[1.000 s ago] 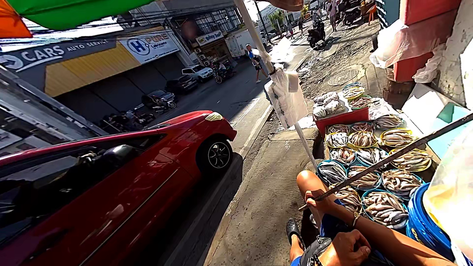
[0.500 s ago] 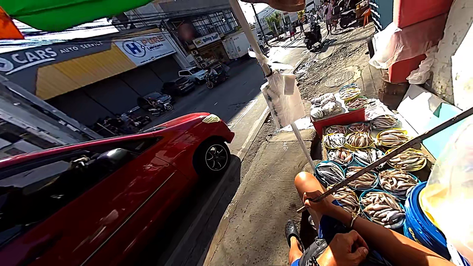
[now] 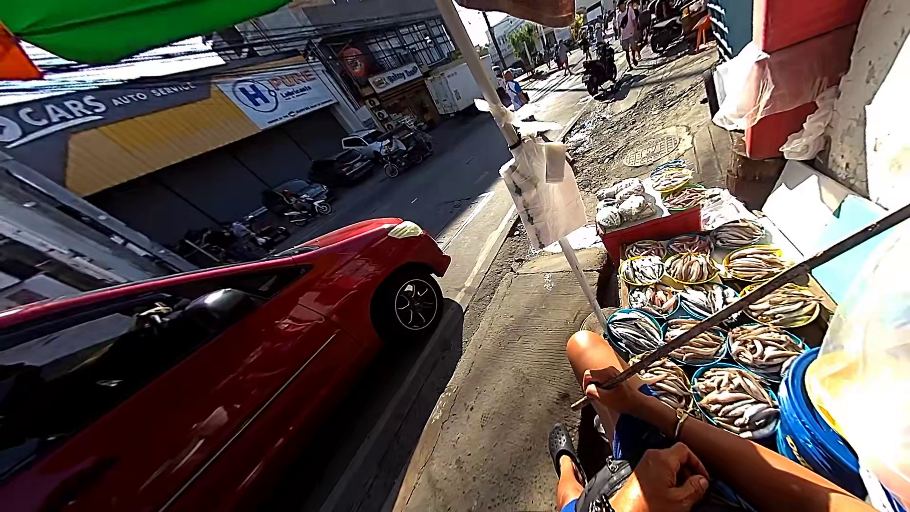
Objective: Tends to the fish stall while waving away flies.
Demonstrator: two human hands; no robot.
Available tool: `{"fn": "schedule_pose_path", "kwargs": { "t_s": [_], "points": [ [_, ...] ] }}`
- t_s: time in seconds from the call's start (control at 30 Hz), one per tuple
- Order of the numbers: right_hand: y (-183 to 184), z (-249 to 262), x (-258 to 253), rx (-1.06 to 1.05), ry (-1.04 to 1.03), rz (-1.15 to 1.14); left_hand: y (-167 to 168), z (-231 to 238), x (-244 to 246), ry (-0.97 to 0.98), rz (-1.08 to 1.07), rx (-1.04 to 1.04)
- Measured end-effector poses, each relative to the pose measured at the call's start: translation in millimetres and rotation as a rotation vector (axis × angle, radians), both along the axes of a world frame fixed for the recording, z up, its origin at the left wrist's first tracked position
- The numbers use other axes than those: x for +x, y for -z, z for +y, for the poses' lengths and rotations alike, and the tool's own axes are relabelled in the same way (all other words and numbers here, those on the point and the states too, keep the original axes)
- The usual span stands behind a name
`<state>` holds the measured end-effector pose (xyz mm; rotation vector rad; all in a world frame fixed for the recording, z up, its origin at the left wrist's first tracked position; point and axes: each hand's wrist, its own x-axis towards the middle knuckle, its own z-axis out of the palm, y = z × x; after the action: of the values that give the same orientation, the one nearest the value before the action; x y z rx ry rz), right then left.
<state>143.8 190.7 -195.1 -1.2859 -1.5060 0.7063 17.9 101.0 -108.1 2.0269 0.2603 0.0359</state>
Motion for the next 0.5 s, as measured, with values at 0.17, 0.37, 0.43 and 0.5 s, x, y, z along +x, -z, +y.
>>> {"fn": "schedule_pose_path", "kwargs": {
  "t_s": [0.17, 0.37, 0.43, 0.5],
  "points": [
    [2.2, 0.8, 0.0, 0.023, 0.007, 0.001, -0.7, -0.2, -0.2, -0.001, 0.005, 0.004],
    [5.1, 1.7, 0.1, 0.049, 0.000, 0.018, 0.0, 0.2, 0.1, -0.001, 0.022, 0.005],
    [5.4, 0.3, -0.9, 0.056, 0.016, 0.042, 0.2, -0.3, -0.1, 0.000, 0.021, 0.000],
    [-0.9, -2.8, -0.4, 0.036, 0.014, 0.053, 0.2, -0.7, -0.1, -0.002, 0.015, -0.002]
  ]
}}
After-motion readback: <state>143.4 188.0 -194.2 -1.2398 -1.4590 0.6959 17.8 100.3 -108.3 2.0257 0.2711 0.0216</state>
